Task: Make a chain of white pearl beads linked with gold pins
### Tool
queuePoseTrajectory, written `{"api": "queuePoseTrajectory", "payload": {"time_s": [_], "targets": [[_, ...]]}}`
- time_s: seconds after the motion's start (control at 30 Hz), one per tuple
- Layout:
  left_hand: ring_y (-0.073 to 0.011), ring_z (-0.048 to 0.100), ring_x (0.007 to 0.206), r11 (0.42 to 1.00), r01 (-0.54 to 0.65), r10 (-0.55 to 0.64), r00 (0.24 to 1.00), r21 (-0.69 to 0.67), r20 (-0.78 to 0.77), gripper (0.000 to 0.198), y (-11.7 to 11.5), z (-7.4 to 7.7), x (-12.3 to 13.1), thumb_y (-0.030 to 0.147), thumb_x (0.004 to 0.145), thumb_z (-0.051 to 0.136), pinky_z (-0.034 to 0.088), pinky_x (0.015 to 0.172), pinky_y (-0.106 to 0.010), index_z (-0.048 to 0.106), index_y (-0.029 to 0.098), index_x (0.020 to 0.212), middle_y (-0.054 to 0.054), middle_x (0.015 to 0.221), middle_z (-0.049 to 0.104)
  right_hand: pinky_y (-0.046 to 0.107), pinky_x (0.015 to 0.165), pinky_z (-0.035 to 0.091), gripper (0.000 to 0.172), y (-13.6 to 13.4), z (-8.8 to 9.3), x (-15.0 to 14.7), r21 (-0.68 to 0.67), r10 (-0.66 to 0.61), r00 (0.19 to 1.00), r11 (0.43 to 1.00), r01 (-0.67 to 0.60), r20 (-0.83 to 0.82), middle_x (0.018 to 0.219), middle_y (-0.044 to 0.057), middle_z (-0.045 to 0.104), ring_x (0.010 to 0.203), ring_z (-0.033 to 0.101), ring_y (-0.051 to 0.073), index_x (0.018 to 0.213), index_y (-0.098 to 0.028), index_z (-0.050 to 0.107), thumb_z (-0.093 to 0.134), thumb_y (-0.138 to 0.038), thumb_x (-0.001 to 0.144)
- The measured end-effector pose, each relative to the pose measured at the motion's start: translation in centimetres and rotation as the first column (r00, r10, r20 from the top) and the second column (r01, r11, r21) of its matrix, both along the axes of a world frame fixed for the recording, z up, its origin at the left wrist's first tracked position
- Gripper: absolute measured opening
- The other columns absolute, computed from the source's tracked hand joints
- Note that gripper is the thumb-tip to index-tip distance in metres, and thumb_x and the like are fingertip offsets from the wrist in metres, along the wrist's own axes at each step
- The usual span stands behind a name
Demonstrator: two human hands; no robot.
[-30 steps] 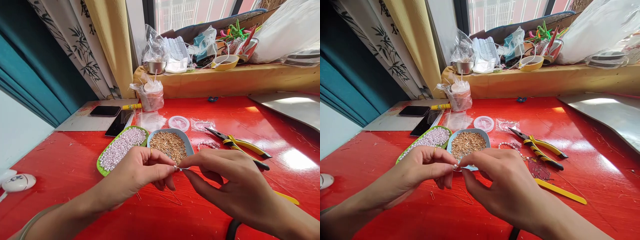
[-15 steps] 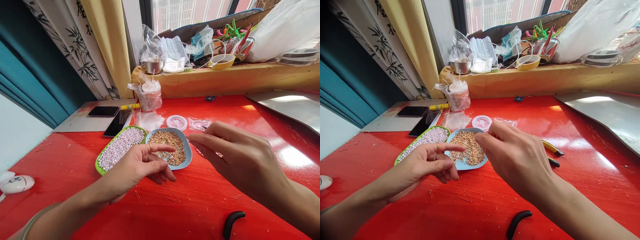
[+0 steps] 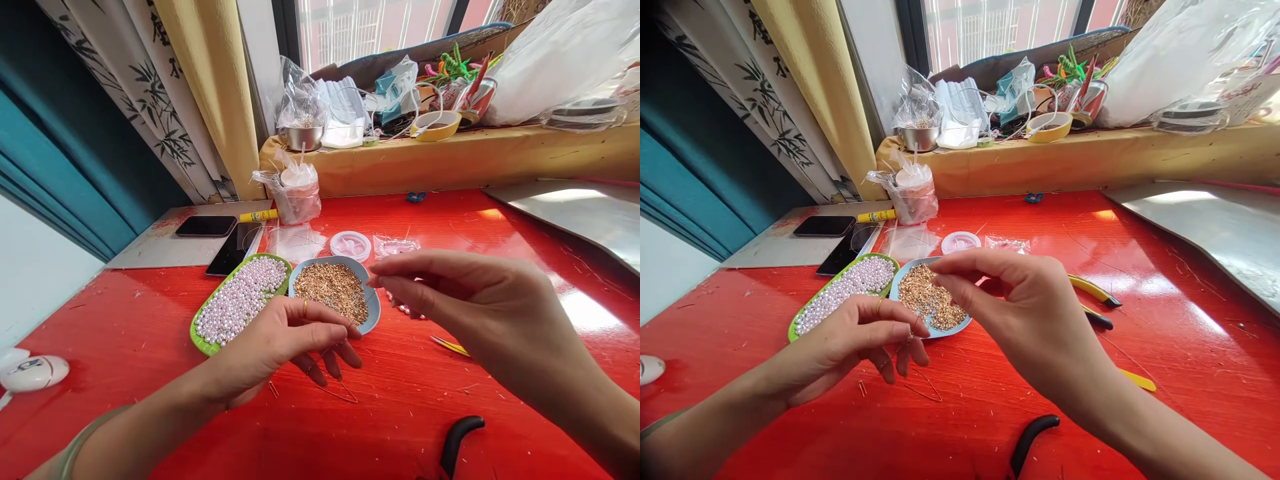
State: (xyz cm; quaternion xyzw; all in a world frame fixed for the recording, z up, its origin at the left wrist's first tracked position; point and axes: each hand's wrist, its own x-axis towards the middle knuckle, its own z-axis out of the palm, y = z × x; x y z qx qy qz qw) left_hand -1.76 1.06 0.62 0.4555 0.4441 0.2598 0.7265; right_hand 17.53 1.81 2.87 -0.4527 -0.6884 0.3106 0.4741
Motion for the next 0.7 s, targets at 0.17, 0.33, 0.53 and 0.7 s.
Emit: {"api": "queuePoseTrajectory", "payload": {"time_s": [0.17,0.33,0.53,0.7], "targets": [[-0.0092,0.06,0.058,1.0,0.005,-0.005,1.0,-0.013,0.029,0.012,-0.1,0.1,-0.1,0.026,0.072,0.068,0.046,0.05,-0.017,0.069,0.015,0.068,-0.002,0.067,0.071,0.022,0.043,0.044,0.011,0.0,0.0,-0.5,-0.058,0.036,0.996,0.997,-0.041,-0.078,0.067,-0.001,0.07,0.055,0.059,0.011,0.078,-0.022,0.07,0.064,-0.017,0.07],[-0.011,0.062,0.068,1.0,-0.008,0.009,1.0,-0.024,0.021,0.014,-0.1,0.3,-0.1,0.028,0.073,0.067,0.046,0.054,-0.017,0.07,0.014,0.07,-0.003,0.068,0.071,0.022,0.04,0.04,0.029,0.7,-0.5,-0.3,-0.24,-0.041,0.952,0.97,-0.035,-0.302,0.066,0.0,0.068,0.047,0.054,0.01,0.097,-0.02,0.052,0.066,-0.023,0.071],[-0.0123,0.063,0.071,0.999,-0.023,0.024,1.0,-0.034,0.016,0.016,0.1,-0.1,0.1,0.031,0.07,0.07,0.044,0.062,-0.02,0.07,0.015,0.071,-0.003,0.07,0.072,0.018,0.04,0.041,0.057,1.1,-0.7,-0.1,-0.333,-0.15,0.805,0.941,-0.062,-0.574,0.065,-0.004,0.063,0.048,0.052,0.008,0.115,-0.021,0.042,0.071,-0.022,0.066],[-0.0147,0.063,0.077,0.998,0.026,-0.022,0.997,0.055,-0.067,0.012,-0.4,-0.9,0.8,0.028,0.07,0.068,0.044,0.074,-0.025,0.071,0.016,0.072,-0.002,0.073,0.072,0.018,0.046,0.047,0.042,1.2,-0.4,-0.1,-0.425,-0.175,0.735,0.889,-0.167,-0.655,0.07,-0.002,0.063,0.054,0.055,0.009,0.1,-0.021,0.055,0.073,-0.02,0.063]]}}
